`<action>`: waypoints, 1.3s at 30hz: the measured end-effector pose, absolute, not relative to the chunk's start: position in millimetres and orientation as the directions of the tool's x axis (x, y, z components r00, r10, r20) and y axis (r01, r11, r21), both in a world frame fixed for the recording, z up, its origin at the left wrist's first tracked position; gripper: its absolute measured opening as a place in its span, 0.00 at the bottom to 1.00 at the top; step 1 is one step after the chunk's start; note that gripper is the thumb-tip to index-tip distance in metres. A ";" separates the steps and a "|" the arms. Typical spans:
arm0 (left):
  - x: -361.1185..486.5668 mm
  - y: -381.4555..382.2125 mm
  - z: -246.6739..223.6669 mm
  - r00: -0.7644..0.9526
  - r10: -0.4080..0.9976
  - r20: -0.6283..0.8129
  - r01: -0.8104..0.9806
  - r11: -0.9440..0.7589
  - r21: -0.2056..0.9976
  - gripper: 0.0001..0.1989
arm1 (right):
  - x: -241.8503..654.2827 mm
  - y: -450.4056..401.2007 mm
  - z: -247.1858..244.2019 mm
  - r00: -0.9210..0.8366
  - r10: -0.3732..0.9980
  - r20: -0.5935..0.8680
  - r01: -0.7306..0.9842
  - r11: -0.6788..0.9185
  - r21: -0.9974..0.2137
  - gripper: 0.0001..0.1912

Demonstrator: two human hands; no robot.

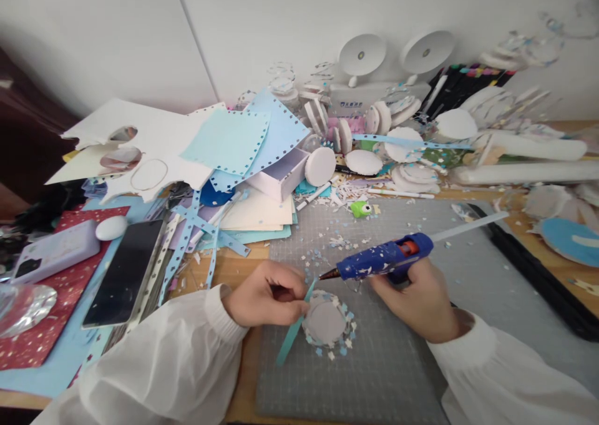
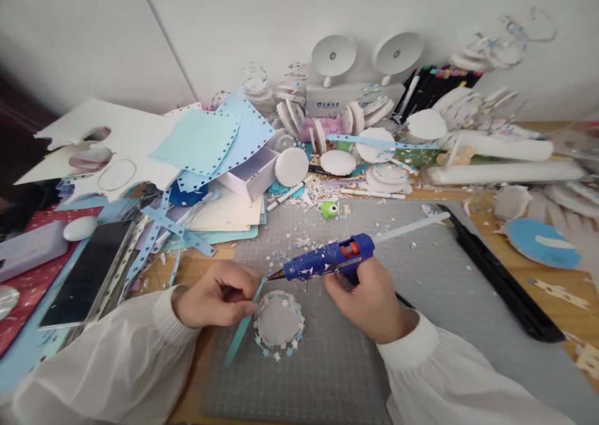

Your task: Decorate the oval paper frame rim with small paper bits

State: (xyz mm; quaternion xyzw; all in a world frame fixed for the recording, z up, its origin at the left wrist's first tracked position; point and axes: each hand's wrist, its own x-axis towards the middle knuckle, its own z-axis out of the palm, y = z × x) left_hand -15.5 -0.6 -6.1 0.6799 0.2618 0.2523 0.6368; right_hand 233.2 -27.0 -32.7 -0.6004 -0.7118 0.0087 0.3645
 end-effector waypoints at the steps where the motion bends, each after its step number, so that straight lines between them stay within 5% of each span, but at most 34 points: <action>1: -15.2 -0.7 -5.7 0.736 0.676 0.009 0.034 -0.050 0.998 0.17 | 233.5 -27.0 -32.9 -0.012 0.866 0.501 0.850 0.273 -0.451 0.09; 25: -15.2 -1.7 -4.1 0.740 0.672 -0.016 0.050 -0.031 0.998 0.17 | 235.8 -26.4 -36.2 -0.018 0.875 0.485 0.852 0.267 -0.450 0.09; 39: -15.5 -1.4 -5.2 0.739 0.673 -0.014 0.043 -0.026 0.999 0.17 | 238.0 -23.9 -33.5 -0.037 0.842 0.538 0.909 0.252 -0.332 0.11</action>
